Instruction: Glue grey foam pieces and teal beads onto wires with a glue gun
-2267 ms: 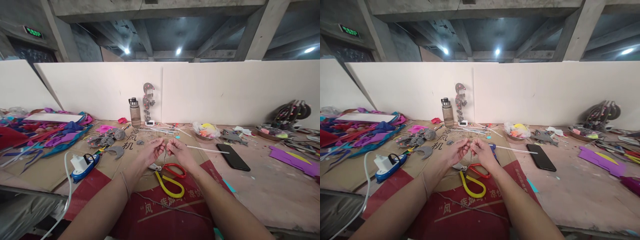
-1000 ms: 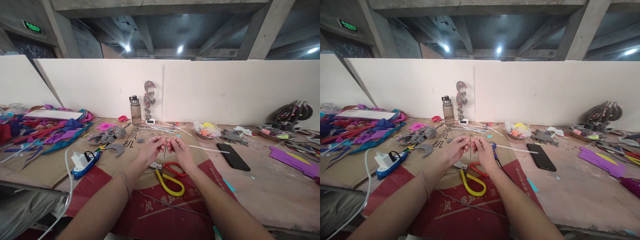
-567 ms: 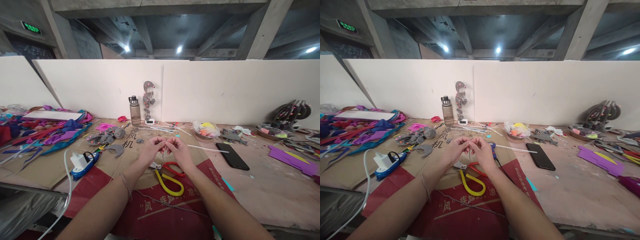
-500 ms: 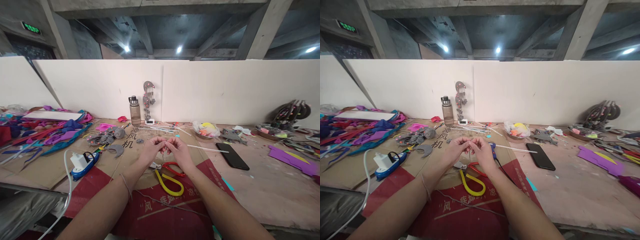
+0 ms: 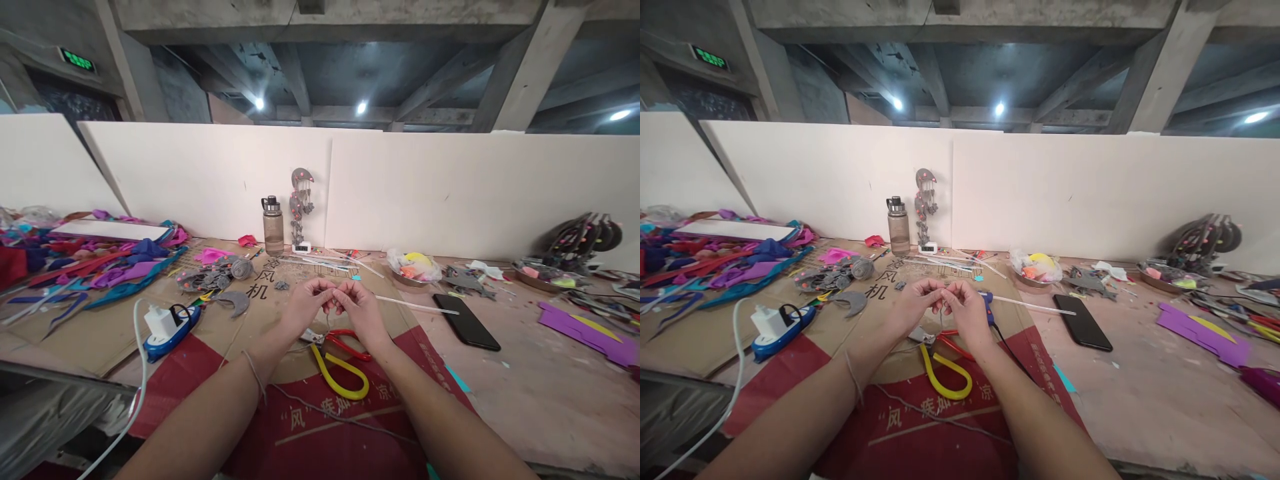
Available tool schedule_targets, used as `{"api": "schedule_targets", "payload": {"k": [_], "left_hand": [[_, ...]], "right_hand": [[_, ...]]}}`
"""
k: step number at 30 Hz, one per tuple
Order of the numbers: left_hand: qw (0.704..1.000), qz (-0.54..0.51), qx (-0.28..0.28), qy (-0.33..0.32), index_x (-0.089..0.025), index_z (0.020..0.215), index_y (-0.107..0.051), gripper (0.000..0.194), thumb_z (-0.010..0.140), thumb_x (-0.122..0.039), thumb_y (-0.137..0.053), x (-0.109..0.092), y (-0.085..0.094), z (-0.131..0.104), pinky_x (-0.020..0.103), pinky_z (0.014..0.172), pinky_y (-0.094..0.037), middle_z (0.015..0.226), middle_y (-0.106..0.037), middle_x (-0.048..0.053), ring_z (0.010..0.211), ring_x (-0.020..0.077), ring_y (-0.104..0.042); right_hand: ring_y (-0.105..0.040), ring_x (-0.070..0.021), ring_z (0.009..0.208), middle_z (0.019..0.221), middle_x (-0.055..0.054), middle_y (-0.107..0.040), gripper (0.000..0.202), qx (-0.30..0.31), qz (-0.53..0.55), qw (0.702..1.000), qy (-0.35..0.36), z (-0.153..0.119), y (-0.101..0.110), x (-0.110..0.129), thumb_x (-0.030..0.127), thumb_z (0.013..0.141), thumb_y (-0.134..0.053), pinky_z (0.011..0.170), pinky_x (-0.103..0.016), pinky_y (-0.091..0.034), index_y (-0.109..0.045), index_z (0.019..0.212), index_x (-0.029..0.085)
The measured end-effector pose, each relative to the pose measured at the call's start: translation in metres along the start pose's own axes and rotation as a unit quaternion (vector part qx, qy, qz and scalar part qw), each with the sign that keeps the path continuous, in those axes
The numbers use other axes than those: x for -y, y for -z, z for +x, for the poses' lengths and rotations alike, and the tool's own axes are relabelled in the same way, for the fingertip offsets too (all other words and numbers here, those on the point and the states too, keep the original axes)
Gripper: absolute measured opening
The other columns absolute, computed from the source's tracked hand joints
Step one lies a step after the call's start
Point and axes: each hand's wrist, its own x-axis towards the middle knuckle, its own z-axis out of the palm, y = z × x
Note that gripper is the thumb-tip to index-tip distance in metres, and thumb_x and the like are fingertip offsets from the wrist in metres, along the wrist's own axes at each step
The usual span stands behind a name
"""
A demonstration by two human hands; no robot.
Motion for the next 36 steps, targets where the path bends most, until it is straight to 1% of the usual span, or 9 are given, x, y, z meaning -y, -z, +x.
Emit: {"api": "schedule_targets", "payload": {"k": [3,6,9,11,15,20,27,32,36], "left_hand": [[0.998,-0.055,-0.01,0.017,-0.011,0.074,-0.065,0.025,0.07,-0.033,-0.075,-0.001,-0.003,-0.002,0.022,0.05,-0.035,0.057,-0.058,0.0,0.05,0.0078,-0.048],[0.984,-0.162,0.002,0.067,-0.011,0.073,-0.065,0.026,0.065,-0.03,-0.08,-0.001,-0.004,-0.003,0.02,0.049,-0.033,0.061,-0.057,-0.001,0.051,0.0056,-0.046],[0.965,-0.241,0.018,0.106,-0.012,0.071,-0.063,0.026,0.065,-0.029,-0.081,-0.002,-0.003,-0.002,0.018,0.047,-0.031,0.063,-0.055,-0.002,0.05,0.0036,-0.045],[0.962,-0.253,0.022,0.102,-0.012,0.068,-0.061,0.026,0.067,-0.03,-0.079,-0.005,-0.001,-0.001,0.018,0.047,-0.032,0.06,-0.052,-0.002,0.05,0.0037,-0.044],[0.978,-0.199,0.028,0.053,-0.012,0.067,-0.06,0.028,0.075,-0.036,-0.073,-0.012,-0.002,-0.002,0.02,0.05,-0.035,0.061,-0.053,-0.001,0.052,0.0062,-0.047],[0.996,-0.082,-0.008,-0.014,-0.013,0.077,-0.064,0.023,0.079,-0.036,-0.068,-0.009,-0.006,-0.004,0.022,0.052,-0.037,0.063,-0.058,0.0,0.054,0.0081,-0.049],[0.999,0.021,-0.021,-0.036,-0.015,0.076,-0.062,0.022,0.073,-0.034,-0.072,-0.014,-0.003,-0.006,0.023,0.052,-0.038,0.059,-0.057,-0.002,0.052,0.0085,-0.049],[0.996,0.08,-0.025,-0.018,-0.016,0.071,-0.061,0.022,0.071,-0.034,-0.073,-0.022,-0.002,-0.008,0.023,0.05,-0.035,0.055,-0.053,-0.004,0.049,0.0082,-0.045],[0.993,0.116,-0.002,-0.012,-0.016,0.069,-0.059,0.023,0.073,-0.036,-0.071,-0.023,-0.001,-0.006,0.023,0.05,-0.034,0.056,-0.053,-0.003,0.049,0.0089,-0.045]], "right_hand": [[-0.048,-0.012,0.053,0.061,0.003,-0.056,0.024,0.0,-0.043,0.999,0.014,-0.001,0.002,-0.001,0.043,0.082,-0.059,0.055,-0.027,-0.039,-0.048,0.074,0.022],[-0.045,-0.0119,0.055,0.061,0.004,-0.054,0.023,-0.001,-0.07,0.996,0.052,-0.004,0.002,-0.003,0.04,0.087,-0.052,0.057,-0.027,-0.037,-0.047,0.073,0.022],[-0.048,-0.0122,0.063,0.068,0.002,-0.055,0.022,0.002,-0.075,0.993,0.089,-0.008,0.0,-0.003,0.038,0.09,-0.051,0.061,-0.026,-0.038,-0.048,0.075,0.022],[-0.045,-0.0116,0.062,0.068,0.003,-0.053,0.023,0.008,-0.054,0.994,0.093,-0.009,-0.002,-0.003,0.039,0.09,-0.051,0.061,-0.026,-0.037,-0.048,0.075,0.022],[-0.044,-0.0114,0.061,0.068,0.002,-0.052,0.025,0.013,0.015,0.998,0.067,-0.005,0.0,-0.001,0.041,0.091,-0.048,0.059,-0.026,-0.037,-0.054,0.078,0.021],[-0.045,-0.0113,0.058,0.067,0.002,-0.054,0.026,-0.015,0.019,0.999,0.041,0.0,0.005,-0.007,0.044,0.09,-0.052,0.057,-0.026,-0.037,-0.054,0.079,0.02],[-0.045,-0.0107,0.056,0.065,0.005,-0.052,0.025,-0.016,0.0,0.999,0.035,0.002,0.005,-0.015,0.045,0.086,-0.057,0.055,-0.026,-0.036,-0.049,0.085,0.022],[-0.044,-0.0103,0.056,0.07,0.005,-0.049,0.025,-0.03,-0.045,0.998,0.032,0.008,0.011,-0.018,0.04,0.079,-0.063,0.053,-0.026,-0.037,-0.047,0.084,0.023],[-0.047,-0.0114,0.062,0.076,0.003,-0.051,0.019,-0.042,-0.105,0.992,0.055,0.007,0.015,-0.02,0.035,0.081,-0.061,0.058,-0.026,-0.039,-0.048,0.085,0.022]]}}
